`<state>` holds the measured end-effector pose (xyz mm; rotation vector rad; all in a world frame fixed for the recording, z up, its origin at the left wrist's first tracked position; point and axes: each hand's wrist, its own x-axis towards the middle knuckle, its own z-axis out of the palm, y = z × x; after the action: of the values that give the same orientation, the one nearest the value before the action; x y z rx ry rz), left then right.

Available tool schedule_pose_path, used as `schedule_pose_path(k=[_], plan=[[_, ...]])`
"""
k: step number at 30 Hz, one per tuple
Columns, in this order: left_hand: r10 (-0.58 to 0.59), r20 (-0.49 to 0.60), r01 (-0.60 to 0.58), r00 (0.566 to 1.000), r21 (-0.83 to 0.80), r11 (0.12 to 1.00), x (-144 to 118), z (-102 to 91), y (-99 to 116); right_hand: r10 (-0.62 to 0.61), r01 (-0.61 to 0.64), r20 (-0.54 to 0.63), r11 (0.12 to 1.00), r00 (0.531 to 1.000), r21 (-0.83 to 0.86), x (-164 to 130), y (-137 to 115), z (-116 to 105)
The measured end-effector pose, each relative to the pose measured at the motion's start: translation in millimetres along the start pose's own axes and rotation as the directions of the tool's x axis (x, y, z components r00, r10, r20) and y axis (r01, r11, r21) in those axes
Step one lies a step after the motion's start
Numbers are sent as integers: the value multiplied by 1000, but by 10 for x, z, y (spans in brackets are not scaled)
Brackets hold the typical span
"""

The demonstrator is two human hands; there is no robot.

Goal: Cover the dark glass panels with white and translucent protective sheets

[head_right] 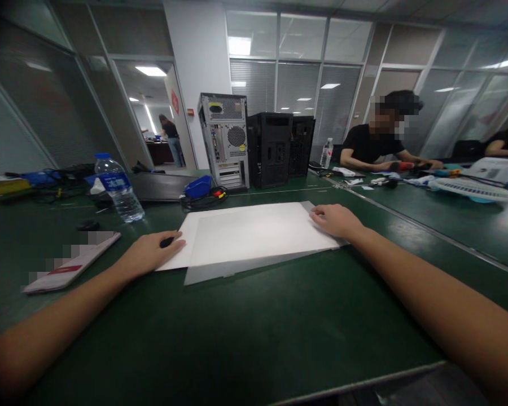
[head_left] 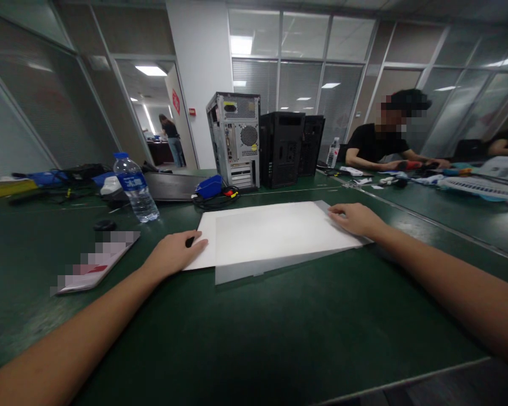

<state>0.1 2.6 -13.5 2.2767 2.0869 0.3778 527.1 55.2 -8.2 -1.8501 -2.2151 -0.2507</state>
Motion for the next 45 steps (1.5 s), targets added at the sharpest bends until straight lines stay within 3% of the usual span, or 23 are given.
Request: schedule_pose_path(k=[17,39,45], plan=[[-63,68,65,996,-23,998,-48,-62,88,-89,89,32,996,995,5,-18,-156,2],[-124,-72,124,990,-4,992,15,-58,-18,-299,289,34,941,954,176,-41,-226,31],[-108,-89,109,990,7,994,2,-74,-26,-307,297,19,932,951,206,-45,-226,51]])
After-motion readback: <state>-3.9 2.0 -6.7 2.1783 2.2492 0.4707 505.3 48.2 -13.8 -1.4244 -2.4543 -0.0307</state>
